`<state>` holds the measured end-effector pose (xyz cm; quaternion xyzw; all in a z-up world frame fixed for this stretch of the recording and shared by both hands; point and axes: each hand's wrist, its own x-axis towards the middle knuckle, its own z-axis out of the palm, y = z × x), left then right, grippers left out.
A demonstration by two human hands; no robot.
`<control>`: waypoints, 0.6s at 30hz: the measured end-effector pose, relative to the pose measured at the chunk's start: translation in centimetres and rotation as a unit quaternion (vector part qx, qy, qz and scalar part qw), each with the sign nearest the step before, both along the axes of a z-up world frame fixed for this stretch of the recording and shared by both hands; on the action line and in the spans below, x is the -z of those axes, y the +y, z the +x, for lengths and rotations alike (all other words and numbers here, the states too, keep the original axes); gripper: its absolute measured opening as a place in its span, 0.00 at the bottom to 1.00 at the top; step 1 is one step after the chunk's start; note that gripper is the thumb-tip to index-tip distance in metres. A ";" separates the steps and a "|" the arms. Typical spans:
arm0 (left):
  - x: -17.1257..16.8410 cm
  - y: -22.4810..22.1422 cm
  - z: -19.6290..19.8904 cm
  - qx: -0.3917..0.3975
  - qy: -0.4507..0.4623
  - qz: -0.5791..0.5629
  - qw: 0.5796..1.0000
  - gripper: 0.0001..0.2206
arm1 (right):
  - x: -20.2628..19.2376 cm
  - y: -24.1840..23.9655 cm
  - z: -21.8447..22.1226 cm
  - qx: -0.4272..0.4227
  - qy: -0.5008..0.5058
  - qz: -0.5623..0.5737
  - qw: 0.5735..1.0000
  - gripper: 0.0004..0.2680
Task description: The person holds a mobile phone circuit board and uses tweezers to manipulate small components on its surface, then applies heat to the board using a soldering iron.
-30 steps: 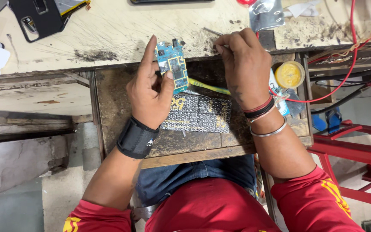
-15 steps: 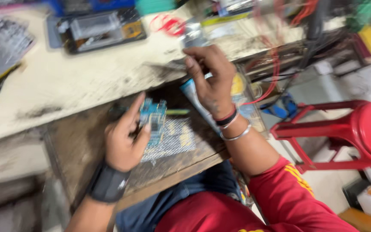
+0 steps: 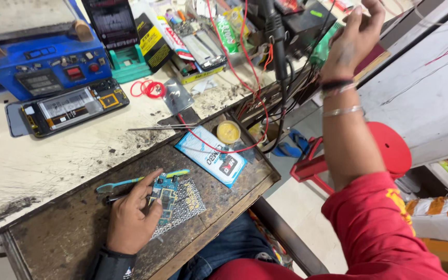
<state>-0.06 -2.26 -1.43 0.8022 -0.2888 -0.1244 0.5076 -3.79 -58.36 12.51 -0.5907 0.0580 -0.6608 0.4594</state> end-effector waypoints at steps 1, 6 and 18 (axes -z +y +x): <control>0.1 -0.1 0.0 -0.002 0.005 0.003 1.000 0.30 | -1.1 -2.4 0.3 0.012 0.059 -0.004 0.998 0.09; 0.2 -0.1 0.0 -0.005 0.014 0.018 1.000 0.30 | -4.2 -7.7 3.6 0.102 0.329 -0.168 0.924 0.15; 0.4 -0.1 0.3 0.019 0.049 0.011 0.999 0.30 | -6.1 -7.4 5.7 0.096 0.341 -0.113 0.928 0.10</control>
